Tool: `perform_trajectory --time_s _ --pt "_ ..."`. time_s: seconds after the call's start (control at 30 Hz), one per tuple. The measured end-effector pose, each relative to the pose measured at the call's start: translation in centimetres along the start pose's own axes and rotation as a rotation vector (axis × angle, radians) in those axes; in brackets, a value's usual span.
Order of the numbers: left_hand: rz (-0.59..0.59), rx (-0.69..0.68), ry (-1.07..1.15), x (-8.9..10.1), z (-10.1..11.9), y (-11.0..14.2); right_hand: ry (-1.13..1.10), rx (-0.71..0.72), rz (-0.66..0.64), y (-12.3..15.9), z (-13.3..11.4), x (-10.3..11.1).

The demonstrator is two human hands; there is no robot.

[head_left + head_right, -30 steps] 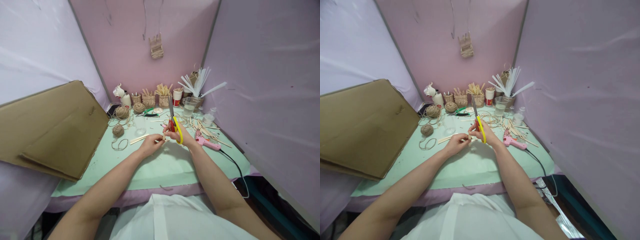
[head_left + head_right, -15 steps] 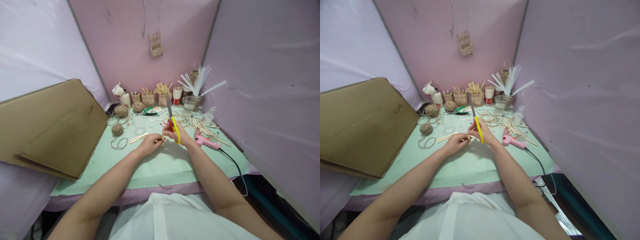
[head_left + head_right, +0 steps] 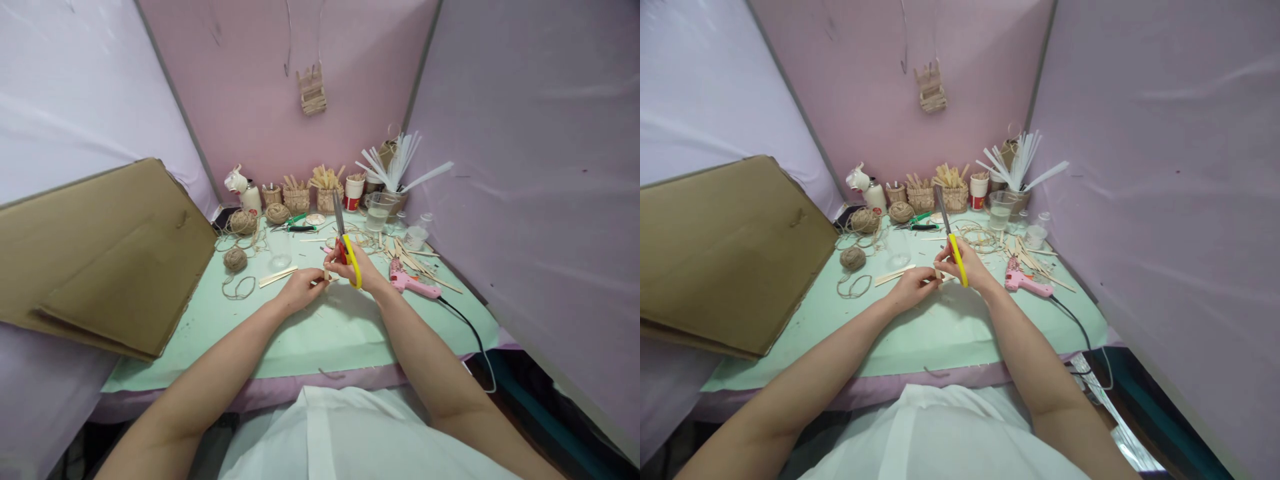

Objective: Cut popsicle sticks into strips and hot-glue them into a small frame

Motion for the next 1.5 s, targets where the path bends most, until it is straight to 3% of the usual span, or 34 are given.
perform_trajectory --time_s 0.73,0.83,1.03,1.3,1.5 --pt "0.032 -0.015 0.044 -0.05 0.53 -0.02 0.086 0.021 0.046 0.28 -0.13 0.00" --pt "0.092 0.049 0.201 -0.18 0.70 -0.06 0.091 0.027 0.078 0.27 -0.28 -0.02" --pt "0.332 0.217 0.485 -0.44 0.48 -0.24 0.072 -0.008 0.170 0.11 -0.46 -0.41" --pt "0.371 0.225 0.482 -0.48 0.98 -0.06 0.016 0.004 0.175 0.29 -0.59 -0.61" --pt "0.434 0.265 0.662 -0.72 1.02 -0.09 0.010 0.012 0.208 0.35 -0.65 -0.71"
Point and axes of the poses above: each hand's wrist, its own y-axis away from the middle knuckle, its own x-axis out of the back of the hand, z = x × y, the point moved 3 cm from there along -y, towards the middle knuckle, and after that the axes turned 3 degrees about z, right-handed, at the moved point
